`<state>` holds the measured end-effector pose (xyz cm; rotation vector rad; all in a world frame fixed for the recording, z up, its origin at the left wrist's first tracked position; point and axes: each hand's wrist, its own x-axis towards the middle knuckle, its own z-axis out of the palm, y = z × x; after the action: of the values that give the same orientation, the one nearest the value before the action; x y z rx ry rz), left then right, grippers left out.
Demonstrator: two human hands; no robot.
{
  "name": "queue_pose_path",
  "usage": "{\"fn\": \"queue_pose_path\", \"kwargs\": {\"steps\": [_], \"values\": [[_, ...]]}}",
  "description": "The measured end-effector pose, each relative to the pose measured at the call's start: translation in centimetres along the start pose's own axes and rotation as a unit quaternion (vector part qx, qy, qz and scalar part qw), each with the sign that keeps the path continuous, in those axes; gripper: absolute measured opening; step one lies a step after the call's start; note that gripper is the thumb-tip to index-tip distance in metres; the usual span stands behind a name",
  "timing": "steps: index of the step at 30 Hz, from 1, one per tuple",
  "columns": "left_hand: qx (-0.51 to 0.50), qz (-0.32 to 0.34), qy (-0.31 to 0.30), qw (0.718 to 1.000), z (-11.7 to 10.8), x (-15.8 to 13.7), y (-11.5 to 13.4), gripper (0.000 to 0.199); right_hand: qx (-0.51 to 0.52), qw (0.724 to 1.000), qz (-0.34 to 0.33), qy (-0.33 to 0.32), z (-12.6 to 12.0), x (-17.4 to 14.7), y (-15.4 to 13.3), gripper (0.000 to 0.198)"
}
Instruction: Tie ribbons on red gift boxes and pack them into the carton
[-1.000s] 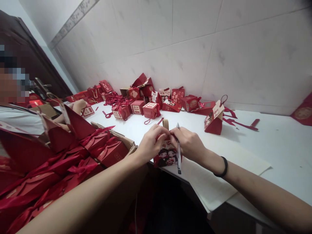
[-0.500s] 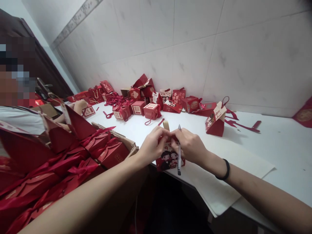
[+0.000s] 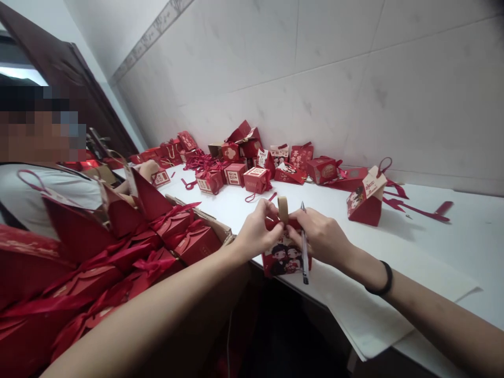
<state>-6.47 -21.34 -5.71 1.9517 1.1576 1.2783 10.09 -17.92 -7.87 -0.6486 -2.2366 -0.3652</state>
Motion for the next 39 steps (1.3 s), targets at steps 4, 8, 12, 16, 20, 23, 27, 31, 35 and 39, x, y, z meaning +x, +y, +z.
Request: {"fn": "queue_pose_path", "kwargs": {"steps": [4,8,12,16,20,23,27,31,35,39], "values": [[-0.082,-0.071,-0.010,0.994,-0.5,-0.1,-0.1,0.030,0.007,1.000,-0.005,-0.010,-0.4,0.1,0.5,0.030],[-0.058,-0.174,-0.158,0.970,-1.8,-0.5,-0.6,0.028,0.027,0.999,0.019,-0.013,-2.0,0.6,1.2,0.035],[-0.102,-0.230,-0.103,0.962,-3.1,-0.3,-0.4,0.026,-0.051,0.992,0.092,-0.065,-3.9,1.2,2.8,0.032],[-0.189,-0.308,0.073,0.930,-4.7,0.5,1.0,0.026,-0.109,0.959,0.150,-0.214,-5.1,1.2,4.7,0.027],[-0.248,-0.290,0.114,0.917,-7.0,0.3,2.5,0.023,-0.079,0.920,0.151,-0.354,-5.5,0.6,5.5,0.026],[-0.213,-0.261,0.125,0.933,-8.9,-0.6,3.2,0.026,-0.024,0.918,0.129,-0.375,-5.7,0.3,5.1,0.027],[-0.020,-0.203,0.239,0.949,-12.7,-2.0,4.2,0.032,-0.007,0.924,0.114,-0.364,-5.6,0.0,4.3,0.028],[0.223,-0.090,0.393,0.888,-17.8,-3.0,5.6,0.034,-0.004,0.934,0.100,-0.343,-5.3,-0.2,4.1,0.028],[0.366,-0.050,0.443,0.817,-21.4,-4.1,5.9,0.029,0.006,0.931,0.110,-0.348,-4.9,-0.6,4.1,0.027],[0.403,-0.072,0.421,0.809,-23.1,-5.1,4.1,0.025,0.016,0.933,0.110,-0.343,-5.0,-0.8,3.9,0.026]]}}
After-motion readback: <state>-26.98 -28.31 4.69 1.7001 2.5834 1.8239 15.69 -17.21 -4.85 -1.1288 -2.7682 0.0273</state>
